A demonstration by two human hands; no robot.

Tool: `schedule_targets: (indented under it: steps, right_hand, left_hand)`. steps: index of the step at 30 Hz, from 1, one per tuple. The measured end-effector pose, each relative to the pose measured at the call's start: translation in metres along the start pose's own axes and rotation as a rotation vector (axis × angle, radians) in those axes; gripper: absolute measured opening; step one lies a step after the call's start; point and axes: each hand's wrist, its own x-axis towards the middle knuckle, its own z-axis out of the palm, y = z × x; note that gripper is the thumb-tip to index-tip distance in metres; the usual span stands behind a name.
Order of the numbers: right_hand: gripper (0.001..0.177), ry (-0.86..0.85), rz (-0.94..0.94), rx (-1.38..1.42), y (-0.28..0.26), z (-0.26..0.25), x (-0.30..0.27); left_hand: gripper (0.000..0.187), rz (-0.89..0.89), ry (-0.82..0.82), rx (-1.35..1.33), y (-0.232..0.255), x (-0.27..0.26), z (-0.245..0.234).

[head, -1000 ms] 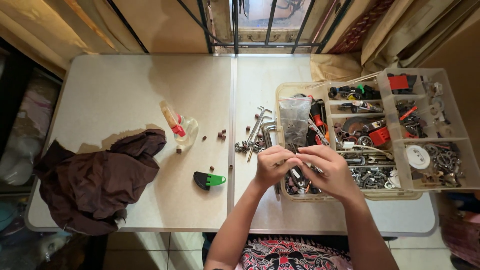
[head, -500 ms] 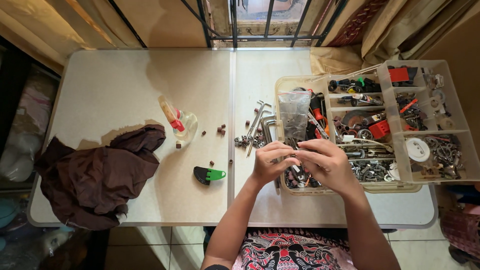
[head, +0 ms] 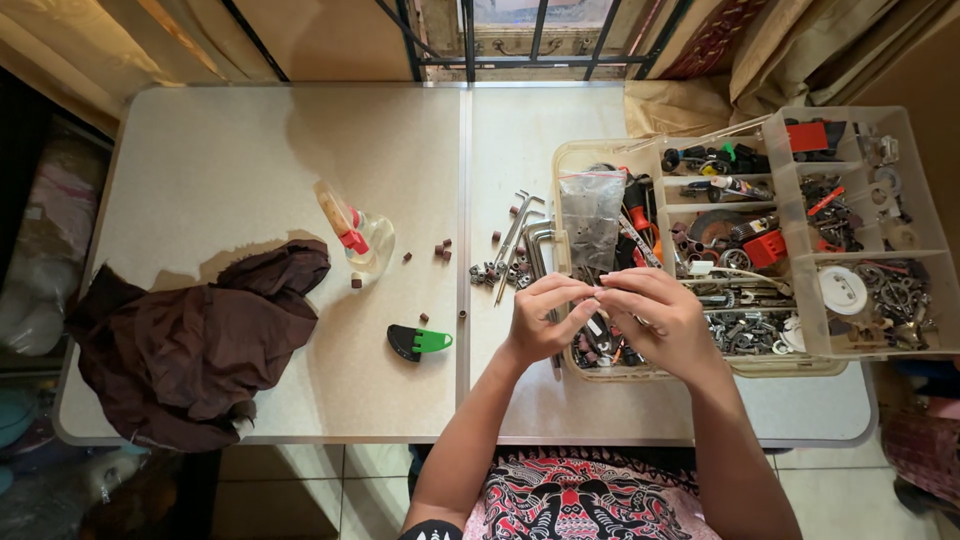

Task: The person sorts through various metal hardware components, including screws, nuts, and washers, inside a plastic organizer box and on the table surface by hand.

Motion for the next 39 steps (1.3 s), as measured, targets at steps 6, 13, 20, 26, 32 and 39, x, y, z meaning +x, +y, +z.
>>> schedule_targets:
  steps: [6, 13, 20, 26, 32, 39]
  right_hand:
    - [0.021, 0.007, 0.016, -0.008, -0.004, -0.001, 0.003]
    - [0.019, 0.031, 0.054, 0.066, -0.007, -0.004, 0.004]
    - [0.02, 0.085, 0.032, 0.058, -0.007, -0.007, 0.003]
    - [0.022, 0.219, 0.05, -0.022, -0.01, -0.017, -0.007]
    - [0.024, 0.354, 0.198, -0.298, -0.003, -0.048, -0.053]
    - [0.017, 0.326, 0.382, -0.469, 0.005, -0.091, -0.098]
  left_hand:
    - [0.022, 0.032, 0.018, 0.187, 0.006, -0.001, 0.005]
    - [0.024, 0.107, 0.1, 0.3, 0.01, 0.0, 0.003]
    - [0.024, 0.029, 0.076, 0.316, 0.008, -0.003, 0.005]
    - [0.024, -0.009, 0.076, 0.326, 0.003, -0.003, 0.007]
    - [0.021, -0.02, 0.062, 0.348, -0.002, -0.004, 0.008]
    - [0.021, -0.043, 0.022, 0.347, -0.006, -0.007, 0.009]
